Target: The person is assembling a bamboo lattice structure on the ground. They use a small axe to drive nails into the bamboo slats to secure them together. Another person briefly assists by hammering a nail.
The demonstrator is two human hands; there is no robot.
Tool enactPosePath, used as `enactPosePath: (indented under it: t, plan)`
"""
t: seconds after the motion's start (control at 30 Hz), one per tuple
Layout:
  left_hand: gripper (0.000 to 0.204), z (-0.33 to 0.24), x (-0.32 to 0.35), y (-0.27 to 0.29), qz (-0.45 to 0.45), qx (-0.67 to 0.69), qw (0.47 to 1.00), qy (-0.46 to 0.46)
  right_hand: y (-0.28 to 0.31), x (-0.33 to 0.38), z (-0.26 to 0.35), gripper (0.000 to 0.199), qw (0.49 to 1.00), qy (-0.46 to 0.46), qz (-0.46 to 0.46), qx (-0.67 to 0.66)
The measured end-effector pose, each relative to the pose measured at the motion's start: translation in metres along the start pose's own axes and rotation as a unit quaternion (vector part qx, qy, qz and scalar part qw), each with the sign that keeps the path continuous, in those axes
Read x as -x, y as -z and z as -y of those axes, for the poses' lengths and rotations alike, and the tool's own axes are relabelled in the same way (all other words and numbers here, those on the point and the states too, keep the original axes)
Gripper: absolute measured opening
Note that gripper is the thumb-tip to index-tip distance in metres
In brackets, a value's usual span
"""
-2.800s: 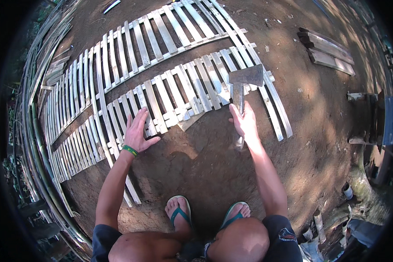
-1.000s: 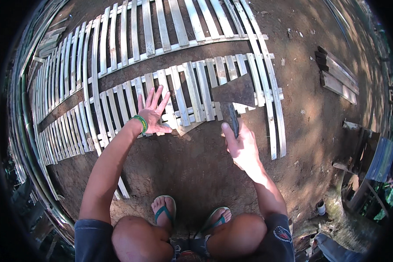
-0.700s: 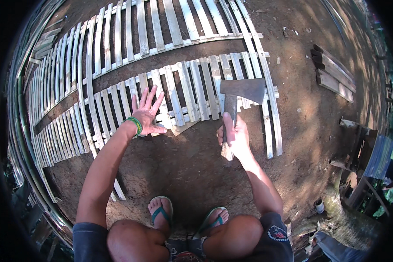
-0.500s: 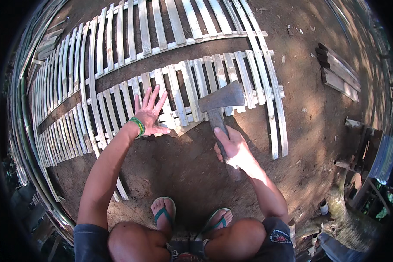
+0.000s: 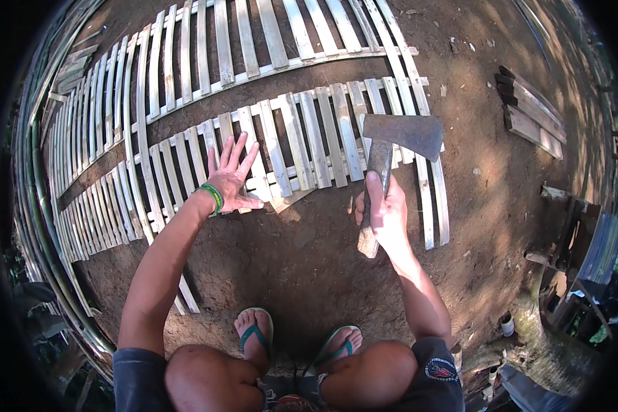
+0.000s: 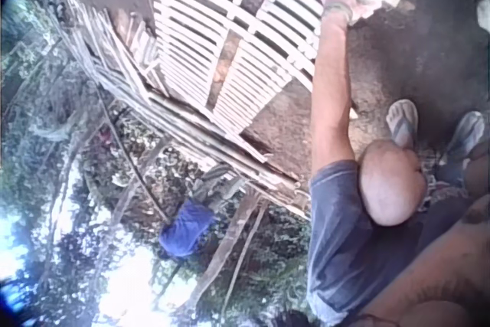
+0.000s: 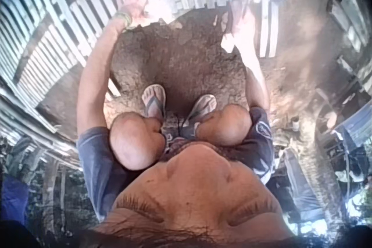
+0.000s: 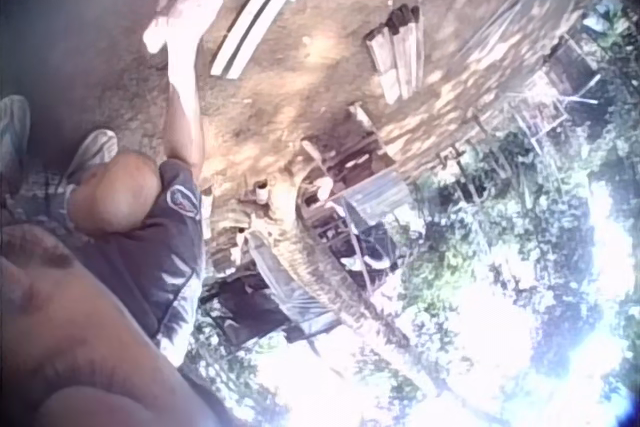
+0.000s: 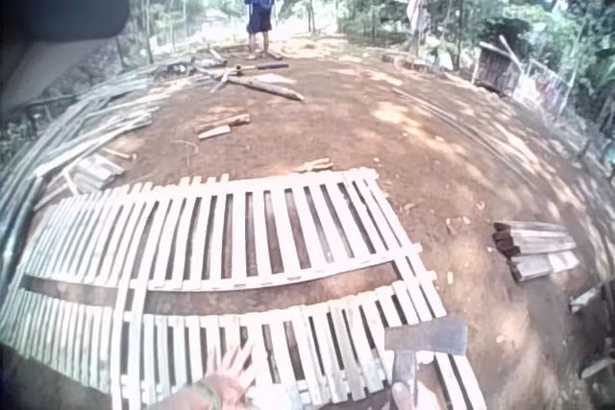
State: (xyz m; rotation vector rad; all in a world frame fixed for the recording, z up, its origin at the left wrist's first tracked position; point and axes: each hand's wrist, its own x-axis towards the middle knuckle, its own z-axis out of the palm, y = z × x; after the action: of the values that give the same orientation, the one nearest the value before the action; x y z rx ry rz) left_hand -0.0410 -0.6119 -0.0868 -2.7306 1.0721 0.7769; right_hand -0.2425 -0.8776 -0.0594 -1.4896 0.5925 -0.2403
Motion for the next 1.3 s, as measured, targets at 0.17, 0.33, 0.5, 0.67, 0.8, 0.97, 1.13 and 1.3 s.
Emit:
enactPosePath:
  t: [0.17, 0.33, 0.5, 0.67, 0.8, 0.97, 1.13, 1.3]
  plan:
    - [0.148, 0.001, -0.005, -0.006, -0.013, 0.006, 1.0, -0.018, -0.015, 0.003, -0.008, 0.035, 0.97, -0.137, 0.104, 0.173]
    - [0.151, 0.007, 0.0, -0.007, -0.01, -0.01, 1.0, 0.001, -0.015, 0.008, 0.011, 0.037, 0.997, -0.022, 0.0, 0.08]
    - [0.15, 0.0, -0.006, -0.01, -0.013, 0.005, 1.0, -0.027, -0.008, 0.008, -0.019, 0.043, 0.932, -0.003, 0.058, 0.358]
    - [0.149, 0.004, -0.002, -0.008, -0.019, -0.014, 1.0, -0.003, -0.016, 0.012, -0.003, 0.039, 0.956, 0.109, -0.026, 0.273]
    - [0.148, -0.001, -0.007, -0.004, -0.028, -0.005, 1.0, -0.013, -0.007, 0.0, -0.031, 0.041, 0.852, 0.061, 0.075, 0.515]
    - [0.148, 0.009, 0.0, -0.013, -0.045, -0.003, 0.999, -0.021, -0.028, 0.01, 0.017, 0.037, 0.912, 0.109, 0.03, 0.393]
    - [0.147, -0.004, -0.007, 0.0, -0.027, -0.012, 0.999, -0.015, -0.008, 0.009, -0.024, 0.033, 0.888, 0.09, 0.047, 0.449]
    - [0.148, 0.01, -0.004, -0.016, -0.033, -0.019, 0.999, -0.017, 0.007, 0.021, -0.019, 0.035, 0.988, -0.047, 0.066, 0.134]
